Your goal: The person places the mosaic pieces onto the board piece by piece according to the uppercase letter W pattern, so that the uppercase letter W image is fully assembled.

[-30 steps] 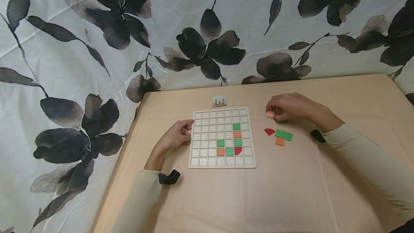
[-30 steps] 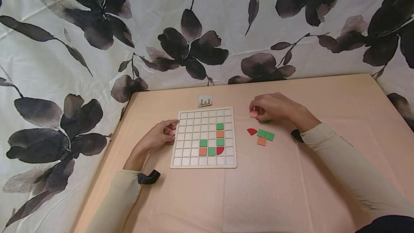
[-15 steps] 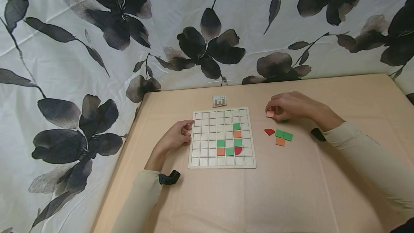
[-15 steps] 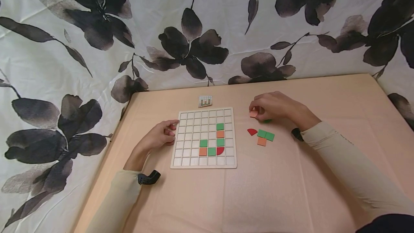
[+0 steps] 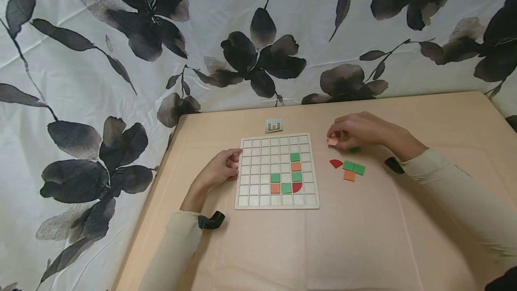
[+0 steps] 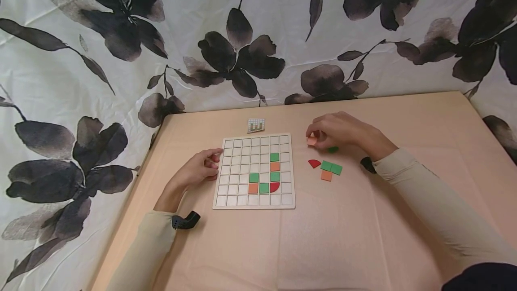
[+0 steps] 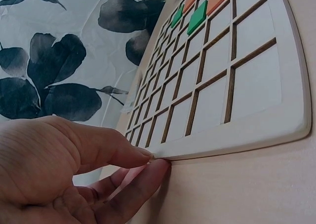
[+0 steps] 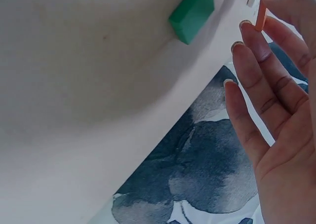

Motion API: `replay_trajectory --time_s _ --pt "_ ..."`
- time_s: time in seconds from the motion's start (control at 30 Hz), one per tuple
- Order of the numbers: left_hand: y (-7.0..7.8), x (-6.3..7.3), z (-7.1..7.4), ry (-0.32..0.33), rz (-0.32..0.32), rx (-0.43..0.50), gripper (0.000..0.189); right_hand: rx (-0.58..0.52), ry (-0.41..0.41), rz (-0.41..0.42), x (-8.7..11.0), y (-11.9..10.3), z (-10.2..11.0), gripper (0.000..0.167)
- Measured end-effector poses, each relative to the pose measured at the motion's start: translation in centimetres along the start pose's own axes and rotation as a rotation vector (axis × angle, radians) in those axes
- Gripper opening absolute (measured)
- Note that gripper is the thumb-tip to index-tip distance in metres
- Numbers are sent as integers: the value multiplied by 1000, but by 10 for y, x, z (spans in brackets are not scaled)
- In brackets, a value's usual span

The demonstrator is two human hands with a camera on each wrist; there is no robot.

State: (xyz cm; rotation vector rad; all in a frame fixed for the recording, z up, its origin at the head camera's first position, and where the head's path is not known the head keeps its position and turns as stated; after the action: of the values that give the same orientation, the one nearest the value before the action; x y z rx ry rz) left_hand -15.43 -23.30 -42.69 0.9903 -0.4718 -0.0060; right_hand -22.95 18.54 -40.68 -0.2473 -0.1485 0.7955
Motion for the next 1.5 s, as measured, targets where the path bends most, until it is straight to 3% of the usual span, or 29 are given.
replay_trajectory --time_s 0.37,1.5 --pt "0 -1 0 2 0 13 68 -32 24 78 -7 -13 7 24" --pt "6 -3 -4 22 6 17 70 -107 -57 224 -48 -55 7 25"
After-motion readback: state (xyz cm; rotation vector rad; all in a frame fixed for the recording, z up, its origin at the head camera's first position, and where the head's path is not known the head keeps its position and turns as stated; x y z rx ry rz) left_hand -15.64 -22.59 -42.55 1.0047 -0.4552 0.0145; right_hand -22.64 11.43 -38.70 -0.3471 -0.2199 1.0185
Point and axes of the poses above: each hand's wrist, its own x-axis away from the middle knuckle, its own z-axis out of the back of the hand, y = z × x, the point moved 2 cm from there along -x, towards the middle knuckle
